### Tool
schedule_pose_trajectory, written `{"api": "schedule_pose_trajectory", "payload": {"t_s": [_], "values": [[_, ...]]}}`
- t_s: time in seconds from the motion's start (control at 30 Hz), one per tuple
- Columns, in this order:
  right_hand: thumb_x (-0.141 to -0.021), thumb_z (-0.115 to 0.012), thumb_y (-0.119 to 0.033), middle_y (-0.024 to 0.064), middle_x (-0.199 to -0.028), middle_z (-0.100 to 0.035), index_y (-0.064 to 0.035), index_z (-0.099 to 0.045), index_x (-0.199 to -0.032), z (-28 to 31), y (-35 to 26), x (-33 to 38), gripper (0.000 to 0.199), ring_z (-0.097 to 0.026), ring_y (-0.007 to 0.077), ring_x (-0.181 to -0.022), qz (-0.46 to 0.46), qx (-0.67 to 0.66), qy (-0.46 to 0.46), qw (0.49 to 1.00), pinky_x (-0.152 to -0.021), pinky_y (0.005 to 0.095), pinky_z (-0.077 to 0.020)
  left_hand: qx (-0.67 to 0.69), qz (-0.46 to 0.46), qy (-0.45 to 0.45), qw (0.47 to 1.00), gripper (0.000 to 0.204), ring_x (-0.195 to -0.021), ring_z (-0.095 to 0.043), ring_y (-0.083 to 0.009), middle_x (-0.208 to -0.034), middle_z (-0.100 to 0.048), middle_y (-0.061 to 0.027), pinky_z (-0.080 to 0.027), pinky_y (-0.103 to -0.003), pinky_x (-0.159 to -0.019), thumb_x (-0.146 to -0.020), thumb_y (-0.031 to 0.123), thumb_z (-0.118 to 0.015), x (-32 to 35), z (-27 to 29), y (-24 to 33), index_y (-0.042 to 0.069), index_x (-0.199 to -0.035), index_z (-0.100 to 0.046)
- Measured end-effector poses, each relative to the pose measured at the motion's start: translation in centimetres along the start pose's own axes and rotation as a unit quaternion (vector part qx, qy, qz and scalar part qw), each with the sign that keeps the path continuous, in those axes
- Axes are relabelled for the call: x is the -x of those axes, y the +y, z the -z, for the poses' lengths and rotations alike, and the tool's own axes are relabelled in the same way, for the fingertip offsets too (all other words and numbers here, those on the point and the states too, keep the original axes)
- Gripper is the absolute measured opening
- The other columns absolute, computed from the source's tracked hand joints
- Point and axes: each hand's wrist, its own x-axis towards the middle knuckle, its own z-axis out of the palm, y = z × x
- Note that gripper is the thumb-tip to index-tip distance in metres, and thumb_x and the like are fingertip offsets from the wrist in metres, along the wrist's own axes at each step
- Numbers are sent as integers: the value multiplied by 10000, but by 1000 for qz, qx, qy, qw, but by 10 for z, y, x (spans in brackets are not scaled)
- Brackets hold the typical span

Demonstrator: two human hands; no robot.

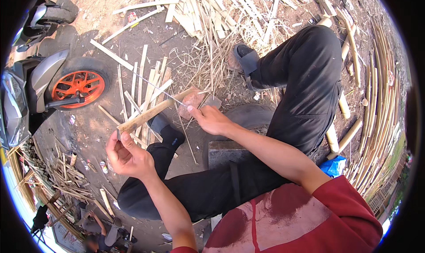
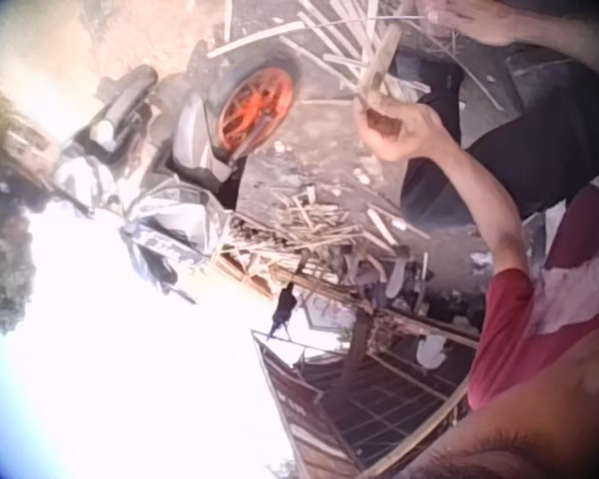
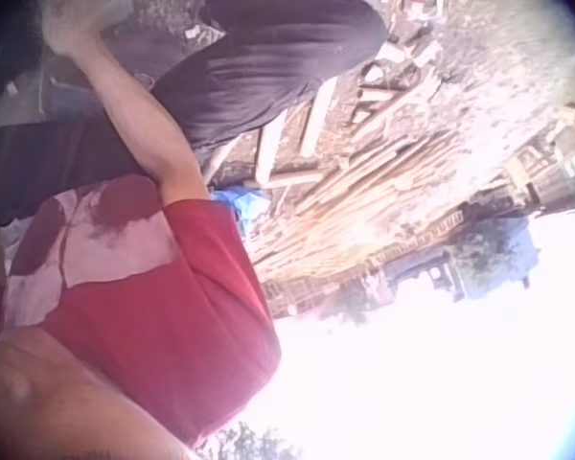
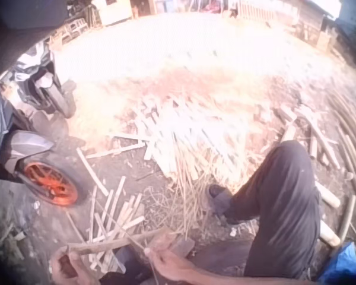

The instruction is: The person whittles a thin strip of bamboo by drawing a knife along its length to smooth and thin it, frequently rotating the strip to work on different sides.

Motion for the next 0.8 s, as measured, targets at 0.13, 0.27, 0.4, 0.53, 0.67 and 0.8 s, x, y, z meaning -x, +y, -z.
{"api": "schedule_pose_trajectory", "payload": {"t_s": [0.13, 0.27, 0.4, 0.53, 0.67, 0.8], "values": [[-1048, -353, -580, 293, -768, -657, 102, -641, -780, -15, 19, -2, 787, -689, 402, -804, -63, -35, -2, 997, -756, 535, -492, -72, 29, 32, 996, 231, -788, -662, -149, -897, -708, -121, -526, -263, -722, -978, 108, -703, -1, 2, 1, -76, -1106, -644], [-1040, -343, -587, 330, -816, -677, 111, -660, -759, 5, 43, -8, 817, -706, 453, -843, -164, -1, -20, 986, -796, 549, -507, -81, 28, 57, 995, 241, -780, -663, -147, -887, -711, -127, -529, -262, -725, -971, 126, -716, -18, 5, -9, -66, -1106, -659], [-1034, -378, -584, 338, -827, -674, 118, -662, -768, -5, 12, -6, 802, -690, 490, -823, -19, 41, -12, 999, -805, 541, -509, -98, 57, 67, 991, 236, -818, -679, -155, -902, -718, -120, -537, -272, -742, -981, 136, -702, -19, 3, -7, -62, -1106, -669], [-1034, -386, -587, 345, -842, -672, 115, -672, -848, 10, 54, -1, 780, -679, 506, -831, -163, 1, -3, 987, -786, 554, -512, -74, 45, 73, 994, 254, -813, -669, -147, -906, -715, -118, -532, -271, -742, -981, 150, -707, -16, 13, -20, -70, -1100, -667], [-1048, -365, -575, 291, -784, -678, 99, -671, -846, -11, 40, -11, 767, -693, 408, -771, -107, 29, -13, 994, -740, 506, -523, -80, 62, 87, 991, 261, -820, -670, -148, -927, -716, -129, -529, -275, -743, -981, 161, -710, -14, 8, -12, -70, -1095, -668], [-1053, -344, -572, 284, -771, -685, 69, -668, -790, -14, 90, -21, 765, -688, 391, -727, -100, 34, 11, 994, -745, 504, -522, -101, 76, 97, 987, 251, -844, -682, -156, -936, -720, -131, -537, -280, -758, -982, 156, -707, -19, 20, -24, -64, -1098, -671]]}}
